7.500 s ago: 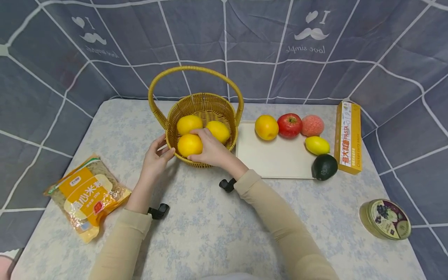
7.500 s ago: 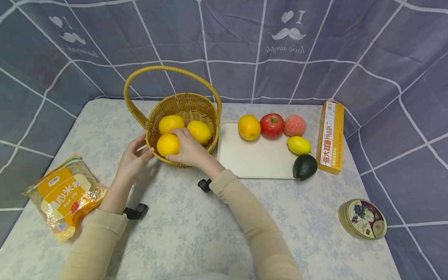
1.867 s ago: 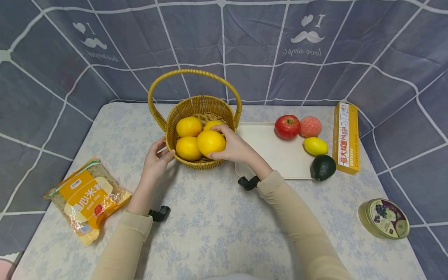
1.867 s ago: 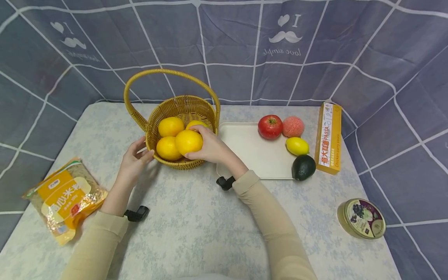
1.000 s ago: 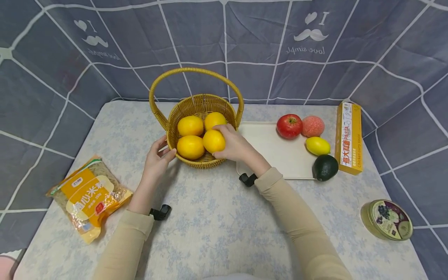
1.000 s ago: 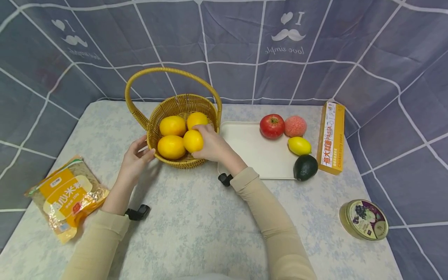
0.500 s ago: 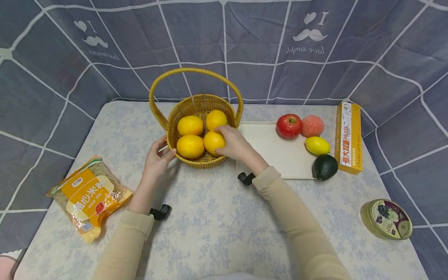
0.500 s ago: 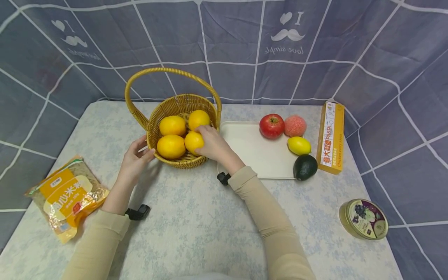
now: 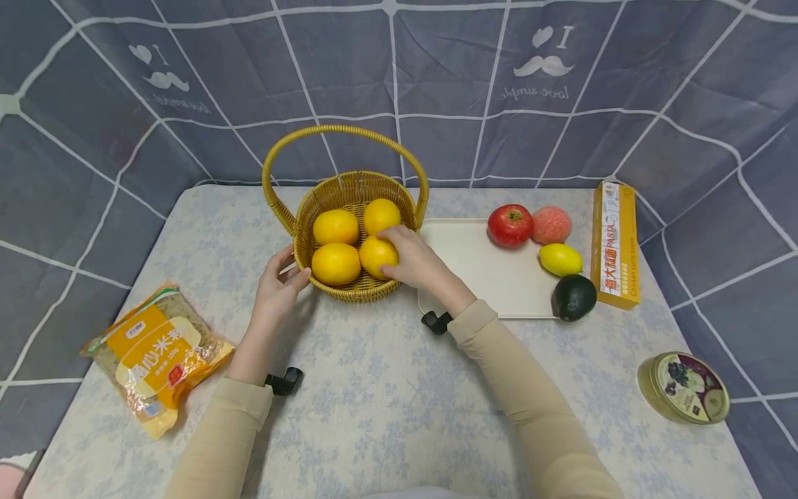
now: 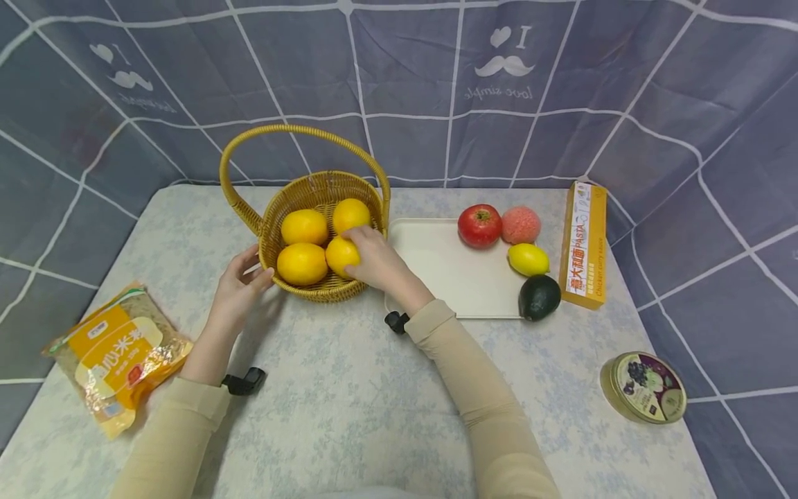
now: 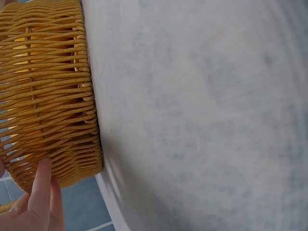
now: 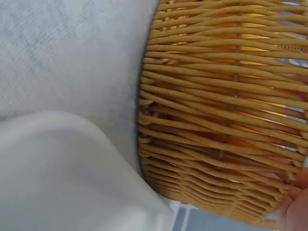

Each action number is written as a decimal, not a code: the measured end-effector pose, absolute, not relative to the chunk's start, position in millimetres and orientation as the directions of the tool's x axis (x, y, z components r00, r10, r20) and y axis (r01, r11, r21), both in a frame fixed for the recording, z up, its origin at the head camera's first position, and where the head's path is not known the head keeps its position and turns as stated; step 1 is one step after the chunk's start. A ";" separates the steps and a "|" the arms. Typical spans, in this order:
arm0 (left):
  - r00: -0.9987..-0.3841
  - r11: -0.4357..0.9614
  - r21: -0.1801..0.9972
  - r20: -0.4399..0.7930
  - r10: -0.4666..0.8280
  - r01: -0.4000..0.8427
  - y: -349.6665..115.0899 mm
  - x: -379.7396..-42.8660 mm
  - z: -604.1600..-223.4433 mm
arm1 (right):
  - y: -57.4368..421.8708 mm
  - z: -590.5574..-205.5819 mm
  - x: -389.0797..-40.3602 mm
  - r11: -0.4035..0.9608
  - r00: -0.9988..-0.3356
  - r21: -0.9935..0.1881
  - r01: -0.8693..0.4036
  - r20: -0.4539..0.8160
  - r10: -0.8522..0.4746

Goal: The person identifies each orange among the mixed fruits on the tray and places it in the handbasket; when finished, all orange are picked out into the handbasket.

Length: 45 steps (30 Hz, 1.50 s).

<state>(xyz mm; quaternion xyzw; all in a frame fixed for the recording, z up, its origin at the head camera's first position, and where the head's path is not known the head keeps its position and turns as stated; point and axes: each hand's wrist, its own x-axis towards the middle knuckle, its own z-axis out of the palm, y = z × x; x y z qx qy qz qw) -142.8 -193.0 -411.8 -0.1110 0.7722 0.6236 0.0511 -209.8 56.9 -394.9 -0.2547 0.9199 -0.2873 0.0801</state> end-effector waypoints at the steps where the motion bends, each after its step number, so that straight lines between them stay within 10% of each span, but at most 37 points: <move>1: -0.971 0.192 0.953 -0.217 -0.106 -0.234 -193.1 -142.4 -411.7 | 57.4 -393.8 -209.1 0.701 -0.856 -0.571 -0.428 0.007 -0.517; 15: -0.967 0.279 0.929 -0.208 -0.149 -0.243 -195.0 -136.1 -409.8 | 81.8 -376.9 -193.8 0.607 -0.862 -0.650 -0.458 0.160 -0.480; 23: -0.973 0.487 0.872 0.073 -0.218 -0.044 -187.2 -126.3 -405.5 | 122.0 -380.5 -179.8 0.594 -0.887 -0.676 -0.436 0.212 -0.410; 33: -0.884 0.756 0.567 0.466 0.033 0.327 -165.2 -130.8 -383.8 | 170.2 -376.0 -164.0 0.680 -0.945 -0.656 -0.328 0.222 -0.242; 45: -0.872 0.873 0.213 0.334 0.357 0.439 -137.3 -153.1 -389.2 | 200.5 -379.1 -152.7 0.799 -0.943 -0.517 -0.306 0.279 -0.180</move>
